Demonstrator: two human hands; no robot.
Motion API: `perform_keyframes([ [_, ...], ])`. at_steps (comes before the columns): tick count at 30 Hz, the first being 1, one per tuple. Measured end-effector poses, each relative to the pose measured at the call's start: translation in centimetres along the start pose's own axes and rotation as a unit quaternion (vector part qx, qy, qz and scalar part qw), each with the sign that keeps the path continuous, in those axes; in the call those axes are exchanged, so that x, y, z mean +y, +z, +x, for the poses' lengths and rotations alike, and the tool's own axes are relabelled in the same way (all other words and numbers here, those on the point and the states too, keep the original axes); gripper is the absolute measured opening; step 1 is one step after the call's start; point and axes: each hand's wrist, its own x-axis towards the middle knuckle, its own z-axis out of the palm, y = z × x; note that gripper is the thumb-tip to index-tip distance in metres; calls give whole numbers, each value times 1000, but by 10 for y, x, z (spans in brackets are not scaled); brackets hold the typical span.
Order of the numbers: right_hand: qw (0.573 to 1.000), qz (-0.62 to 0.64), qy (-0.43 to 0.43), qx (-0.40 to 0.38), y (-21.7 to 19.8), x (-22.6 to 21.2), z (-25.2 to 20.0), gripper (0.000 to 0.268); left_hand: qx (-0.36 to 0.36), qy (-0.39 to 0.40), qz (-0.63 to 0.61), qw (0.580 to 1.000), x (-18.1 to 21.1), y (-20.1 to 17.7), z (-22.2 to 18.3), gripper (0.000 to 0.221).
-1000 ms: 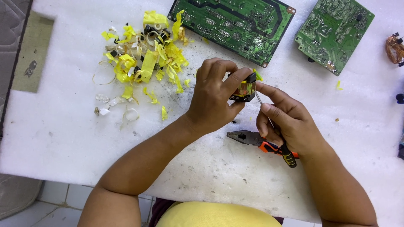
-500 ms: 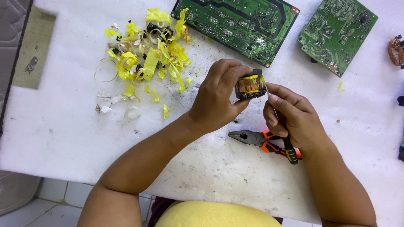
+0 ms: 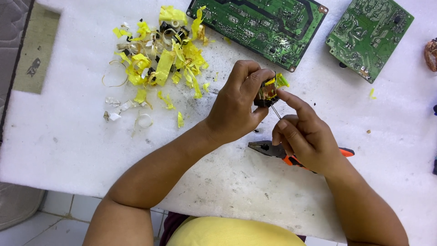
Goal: Disassembling an electronic transformer component by removing insulation tape and prying the core using a screwdriver and pliers.
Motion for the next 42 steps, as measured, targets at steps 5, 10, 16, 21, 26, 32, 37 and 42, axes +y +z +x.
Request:
perform_keyframes([
  [5,997,-74,-3,9,0,-1,0,60,-10,3,39,999,0,2,-1,85],
  [10,993,-113,14,35,-7,-2,3,55,-19,10,84,996,-1,3,-2,86],
  [16,990,-122,35,57,-11,-6,5,56,-13,58,125,990,-5,3,-1,79],
  [21,989,-126,65,42,-8,-9,5,61,-22,47,99,994,-6,5,-1,74],
  [26,983,-166,61,36,-5,-14,4,64,-35,54,120,991,-5,7,-3,77],
  [32,981,-180,77,17,-11,-7,3,56,-53,64,134,987,-10,9,-5,74],
  [37,983,-158,90,4,-20,-5,6,53,-57,56,90,993,-15,12,-6,74],
  [42,959,-150,239,-26,-32,-16,8,50,-102,42,-6,994,-17,6,-3,79],
])
